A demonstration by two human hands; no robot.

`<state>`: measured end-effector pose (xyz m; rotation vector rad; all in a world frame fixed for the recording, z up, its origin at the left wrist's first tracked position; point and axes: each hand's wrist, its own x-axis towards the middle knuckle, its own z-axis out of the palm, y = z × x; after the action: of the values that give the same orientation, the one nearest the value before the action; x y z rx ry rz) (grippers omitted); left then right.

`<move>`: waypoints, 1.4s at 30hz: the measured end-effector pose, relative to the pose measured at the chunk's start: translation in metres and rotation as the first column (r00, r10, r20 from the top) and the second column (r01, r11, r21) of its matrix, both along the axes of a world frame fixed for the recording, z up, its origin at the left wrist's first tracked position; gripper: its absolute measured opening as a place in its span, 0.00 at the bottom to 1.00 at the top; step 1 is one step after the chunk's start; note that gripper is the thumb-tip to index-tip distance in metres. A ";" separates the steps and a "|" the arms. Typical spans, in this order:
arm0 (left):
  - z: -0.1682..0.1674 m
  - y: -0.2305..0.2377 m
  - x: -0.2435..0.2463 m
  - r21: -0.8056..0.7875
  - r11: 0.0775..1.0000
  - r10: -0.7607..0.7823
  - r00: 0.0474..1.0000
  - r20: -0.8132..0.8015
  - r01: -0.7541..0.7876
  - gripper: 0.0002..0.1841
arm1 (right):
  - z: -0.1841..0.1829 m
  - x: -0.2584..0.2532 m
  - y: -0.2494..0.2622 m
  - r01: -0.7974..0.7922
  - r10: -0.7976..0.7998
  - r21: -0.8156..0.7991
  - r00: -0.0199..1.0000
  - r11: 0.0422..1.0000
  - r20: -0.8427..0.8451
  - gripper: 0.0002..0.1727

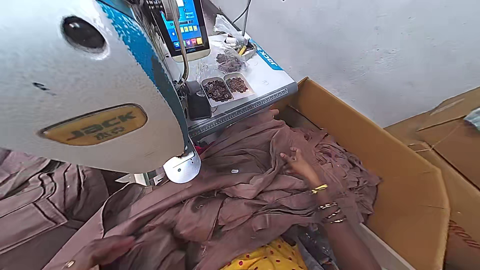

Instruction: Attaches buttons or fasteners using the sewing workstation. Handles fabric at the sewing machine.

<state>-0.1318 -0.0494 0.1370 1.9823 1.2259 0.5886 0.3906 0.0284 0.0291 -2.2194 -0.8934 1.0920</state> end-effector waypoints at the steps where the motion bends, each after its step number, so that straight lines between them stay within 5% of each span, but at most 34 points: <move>1: 0.004 0.009 0.010 0.037 0.999 -0.036 0.999 -0.021 0.037 0.31 | -0.010 -0.006 -0.001 0.168 -0.136 0.170 0.974 0.971 -0.183 0.39; 2: 0.009 0.015 0.020 0.068 0.996 -0.064 0.998 -0.027 0.065 0.30 | -0.011 -0.009 0.002 0.310 -0.205 0.346 0.929 0.886 -0.307 0.36; 4: 0.017 0.018 0.033 0.104 0.989 -0.109 0.994 0.030 0.105 0.27 | 0.013 -0.012 0.015 0.340 -0.151 0.642 0.931 0.687 -0.331 0.31; 6: 0.016 0.018 0.043 0.156 0.982 -0.132 0.975 0.180 0.105 0.21 | 0.058 -0.029 0.024 0.207 0.018 0.757 0.961 0.619 -0.277 0.17; 8: 0.012 0.017 0.063 0.255 0.967 -0.095 0.951 0.293 0.018 0.17 | 0.104 -0.064 0.020 -0.065 0.380 0.790 0.898 0.610 -0.220 0.09; 10: 0.017 0.010 0.090 0.355 0.927 0.008 0.950 0.313 -0.124 0.24 | 0.133 -0.109 0.011 -0.390 0.762 0.781 0.627 0.488 -0.163 0.09; 12: 0.021 0.001 0.108 0.386 0.892 0.120 0.946 0.301 -0.236 0.29 | 0.141 -0.150 0.008 -0.559 0.931 0.767 0.340 0.314 -0.134 0.10; 14: 0.013 -0.006 0.114 0.337 0.877 0.254 0.925 0.283 -0.344 0.25 | 0.139 -0.179 0.010 -0.622 0.958 0.741 0.269 0.253 -0.100 0.10; 17: -0.012 -0.011 0.108 0.241 0.859 0.375 0.875 0.306 -0.452 0.14 | 0.125 -0.201 0.012 -0.712 0.932 0.688 0.330 0.140 0.152 0.10; 22: -0.027 -0.020 0.110 0.103 0.828 0.506 0.812 0.290 -0.552 0.07 | 0.096 -0.217 -0.004 -0.782 0.617 0.623 0.479 -0.022 0.624 0.12; 25: -0.035 -0.013 0.117 0.276 0.784 0.506 0.830 0.234 -0.556 0.08 | 0.080 -0.216 -0.013 -0.839 0.622 0.543 0.413 -0.023 0.665 0.23; 28: -0.038 0.006 0.119 0.388 0.755 0.492 0.848 0.197 -0.528 0.15 | 0.071 -0.212 -0.008 -0.835 0.595 0.549 0.459 0.036 0.660 0.23; 31: -0.033 0.024 0.117 0.160 0.878 0.406 0.880 0.248 -0.451 0.17 | 0.080 -0.206 0.007 -0.809 0.583 0.577 0.523 0.111 0.622 0.25; 35: -0.025 0.059 0.116 -0.249 0.898 0.440 0.758 0.482 -0.363 0.12 | 0.101 -0.201 0.037 -0.717 0.682 0.602 0.636 0.351 0.361 0.21; 38: -0.026 0.078 0.126 -0.362 0.824 0.567 0.641 0.517 -0.437 0.11 | 0.107 -0.195 0.074 -0.735 0.806 0.588 0.548 0.337 0.224 0.16; 42: -0.032 0.088 0.136 -0.353 0.763 0.644 0.590 0.487 -0.541 0.23 | 0.122 -0.193 0.098 -0.774 0.880 0.541 0.459 0.328 0.122 0.08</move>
<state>0.0041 0.0385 0.1050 1.0462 1.4512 1.2791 0.1978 0.1268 0.1512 -1.0448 -2.0874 1.2056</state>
